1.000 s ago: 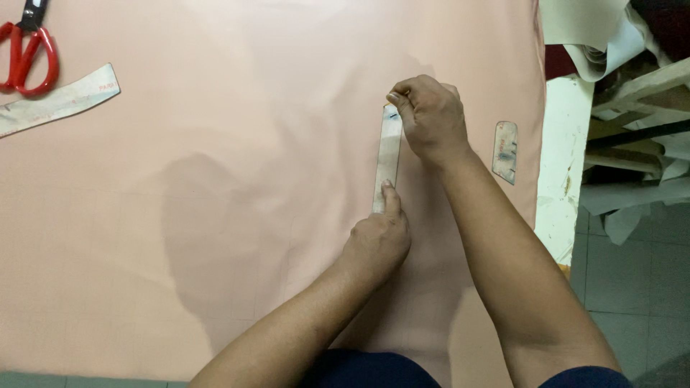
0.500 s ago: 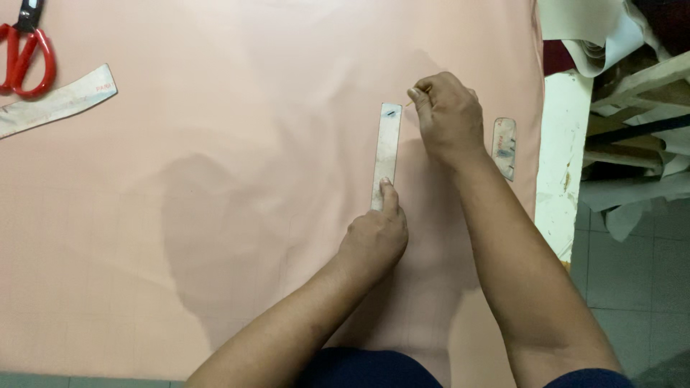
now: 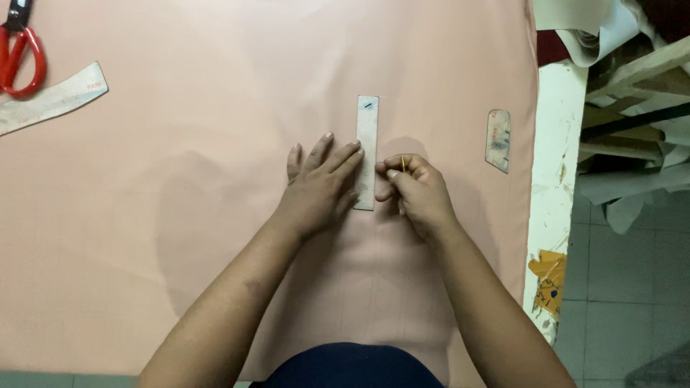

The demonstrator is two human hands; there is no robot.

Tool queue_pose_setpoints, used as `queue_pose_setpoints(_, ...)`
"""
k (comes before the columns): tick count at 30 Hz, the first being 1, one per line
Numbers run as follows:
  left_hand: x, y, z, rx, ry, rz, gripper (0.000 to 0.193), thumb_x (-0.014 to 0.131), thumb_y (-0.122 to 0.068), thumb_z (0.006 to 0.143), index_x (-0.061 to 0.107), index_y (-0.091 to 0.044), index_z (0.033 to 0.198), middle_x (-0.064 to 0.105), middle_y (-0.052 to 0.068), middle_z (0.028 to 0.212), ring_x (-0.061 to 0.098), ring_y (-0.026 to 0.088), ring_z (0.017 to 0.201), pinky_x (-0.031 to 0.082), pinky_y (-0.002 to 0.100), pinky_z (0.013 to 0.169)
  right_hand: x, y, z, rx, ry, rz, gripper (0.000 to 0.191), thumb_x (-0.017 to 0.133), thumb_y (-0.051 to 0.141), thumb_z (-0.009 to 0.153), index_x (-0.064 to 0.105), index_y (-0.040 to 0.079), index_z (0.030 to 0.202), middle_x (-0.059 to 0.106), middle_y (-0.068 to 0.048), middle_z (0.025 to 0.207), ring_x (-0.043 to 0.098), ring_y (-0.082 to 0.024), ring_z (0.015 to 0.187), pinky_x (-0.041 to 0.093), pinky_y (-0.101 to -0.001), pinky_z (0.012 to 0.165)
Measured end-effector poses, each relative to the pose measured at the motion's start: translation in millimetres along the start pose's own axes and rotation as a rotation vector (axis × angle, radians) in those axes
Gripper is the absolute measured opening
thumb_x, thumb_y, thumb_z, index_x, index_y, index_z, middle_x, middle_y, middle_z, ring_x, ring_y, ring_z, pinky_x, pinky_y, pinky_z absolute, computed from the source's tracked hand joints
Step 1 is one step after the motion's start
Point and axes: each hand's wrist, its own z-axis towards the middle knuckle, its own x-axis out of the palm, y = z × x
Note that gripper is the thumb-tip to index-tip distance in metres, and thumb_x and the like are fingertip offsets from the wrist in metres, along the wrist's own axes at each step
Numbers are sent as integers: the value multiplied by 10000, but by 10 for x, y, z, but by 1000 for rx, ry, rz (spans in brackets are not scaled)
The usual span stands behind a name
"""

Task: The person smooths a large piece of peach-colored fabric on a table, then uses a ruler and chalk to draw straight lines and pattern outlines on the fabric. The person repeatedly repositions the ruler and draws additional lines across the fabric surface.

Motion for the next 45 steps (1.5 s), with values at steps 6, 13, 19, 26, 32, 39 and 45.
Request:
queue_pose_setpoints(6, -81, 185, -49, 5, -31, -111, 684, 670, -394, 891, 447, -256, 1522, 370, -65, 1620, 179, 284, 1543, 44, 604, 1207, 0, -13, -24, -31, 141, 10, 229, 520, 50, 996, 620, 5, 1196, 708, -111, 1143, 698, -99, 762, 458, -190, 472)
queue_pose_setpoints(13, -7, 193, -22, -13, -22, -104, 627, 660, -408, 911, 478, -304, 1501, 357, -110, 1623, 162, 272, 1547, 11, 601, 1208, -21, -24, -36, -15, 124, 30, 208, 506, 42, 984, 591, 18, 1173, 717, -113, 1195, 698, -104, 759, 479, -192, 477)
queue_pose_setpoints(19, 8, 197, -27, -10, -25, -93, 622, 654, -424, 912, 480, -324, 1500, 345, -127, 1629, 152, 266, 1550, -5, 591, 1208, -25, -64, -16, -33, 144, 83, 190, 513, 35, 985, 587, 11, 1159, 711, -126, 1213, 698, -116, 756, 483, -195, 472)
queue_pose_setpoints(26, 13, 165, -14, -34, -6, -75, 605, 628, -437, 926, 470, -333, 1501, 326, -135, 1631, 137, 260, 1554, -18, 597, 1208, -13, -56, -23, -34, 136, 69, 216, 524, 31, 988, 608, 4, 1185, 711, -117, 1205, 679, -98, 762, 478, -193, 477)
queue_pose_setpoints(32, 23, 174, -10, -30, 12, -53, 599, 576, -449, 949, 444, -332, 1522, 295, -132, 1646, 114, 276, 1553, -31, 600, 1196, 10, -12, -86, -28, 132, 32, 246, 529, 46, 1000, 629, 4, 1220, 702, -121, 1156, 682, -87, 778, 475, -187, 494)
queue_pose_setpoints(39, 46, 174, -2, -27, 4, -34, 590, 565, -469, 952, 449, -334, 1515, 303, -124, 1644, 117, 276, 1551, -30, 597, 1200, 27, 20, -108, -2, 95, 32, 245, 540, 68, 987, 636, 7, 1204, 711, -72, 1084, 674, -84, 748, 462, -198, 487)
queue_pose_setpoints(45, 31, 172, 16, -20, 3, -69, 589, 590, -473, 937, 485, -328, 1499, 321, -118, 1634, 124, 279, 1548, -27, 597, 1204, -16, 36, -294, -356, 83, -92, 272, 510, 187, 1098, 713, 25, 1178, 664, -54, 1021, 641, -106, 901, 526, -243, 768)
